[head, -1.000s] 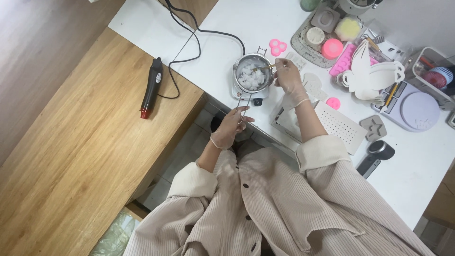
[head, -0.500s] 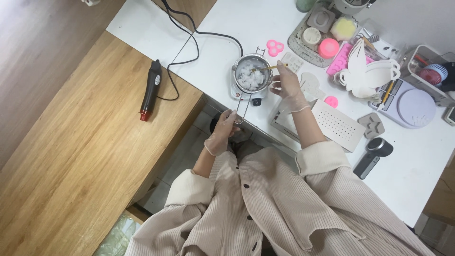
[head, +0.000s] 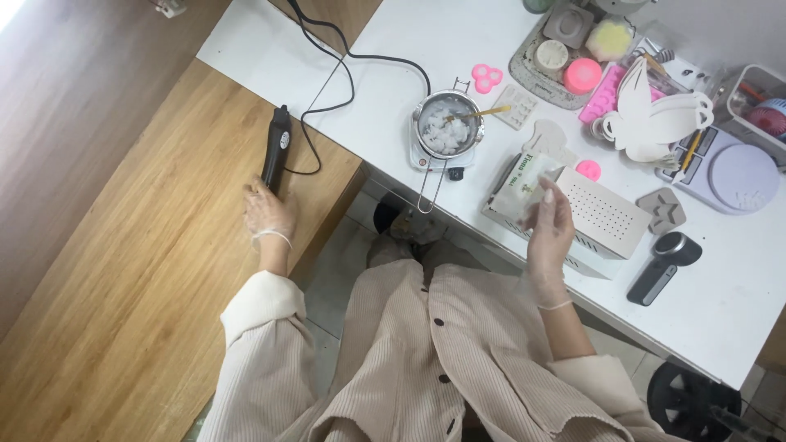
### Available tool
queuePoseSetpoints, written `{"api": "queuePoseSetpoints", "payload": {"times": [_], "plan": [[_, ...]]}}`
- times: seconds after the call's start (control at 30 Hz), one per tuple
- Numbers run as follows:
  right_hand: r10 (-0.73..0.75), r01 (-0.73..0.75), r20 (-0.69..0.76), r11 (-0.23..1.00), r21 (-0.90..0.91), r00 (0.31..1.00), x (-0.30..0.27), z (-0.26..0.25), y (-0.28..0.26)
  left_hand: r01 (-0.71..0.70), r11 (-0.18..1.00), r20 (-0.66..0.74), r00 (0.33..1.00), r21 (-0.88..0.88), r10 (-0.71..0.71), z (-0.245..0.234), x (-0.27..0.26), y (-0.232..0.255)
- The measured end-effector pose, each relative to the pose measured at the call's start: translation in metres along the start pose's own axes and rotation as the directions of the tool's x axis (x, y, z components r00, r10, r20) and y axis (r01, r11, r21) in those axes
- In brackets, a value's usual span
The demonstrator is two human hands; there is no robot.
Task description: Melting solid wax flakes in a pot using a stirrer and a heat gun.
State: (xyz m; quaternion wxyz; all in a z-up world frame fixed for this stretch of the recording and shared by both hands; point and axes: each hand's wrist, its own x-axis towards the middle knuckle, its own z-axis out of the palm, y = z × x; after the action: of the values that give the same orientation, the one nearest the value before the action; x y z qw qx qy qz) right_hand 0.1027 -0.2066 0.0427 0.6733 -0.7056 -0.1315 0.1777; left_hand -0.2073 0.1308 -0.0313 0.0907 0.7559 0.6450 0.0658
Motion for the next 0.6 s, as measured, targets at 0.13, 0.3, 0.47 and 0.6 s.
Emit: {"api": "queuePoseSetpoints", "payload": {"times": [0.13, 0.3, 0.47, 0.6], "plan": [[-0.021, 0.020, -0.018, 0.998, -0.055, 1.000, -0.009, -0.030, 0.005, 0.119, 0.989, 0.155, 0.982, -0.083, -0.105, 0.022, 0.028, -0.013], [-0.123, 0.124, 0.018, 0.964, -0.236, 0.992, -0.016, -0.035, -0.025, 0.190, 0.977, 0.152, 0.967, 0.097, -0.203, 0.030, 0.041, 0.000], [-0.128, 0.152, 0.131, 0.969, -0.196, 0.983, -0.018, -0.007, -0.036, 0.526, 0.758, 0.639, 0.745, -0.386, -0.192, 0.047, 0.041, 0.002], [-0.202, 0.292, 0.305, 0.912, -0.287, 0.931, -0.023, 0.023, -0.041, 0.655, 0.231, 0.677, 0.736, -0.720, 0.023, 0.009, 0.001, 0.024]]}}
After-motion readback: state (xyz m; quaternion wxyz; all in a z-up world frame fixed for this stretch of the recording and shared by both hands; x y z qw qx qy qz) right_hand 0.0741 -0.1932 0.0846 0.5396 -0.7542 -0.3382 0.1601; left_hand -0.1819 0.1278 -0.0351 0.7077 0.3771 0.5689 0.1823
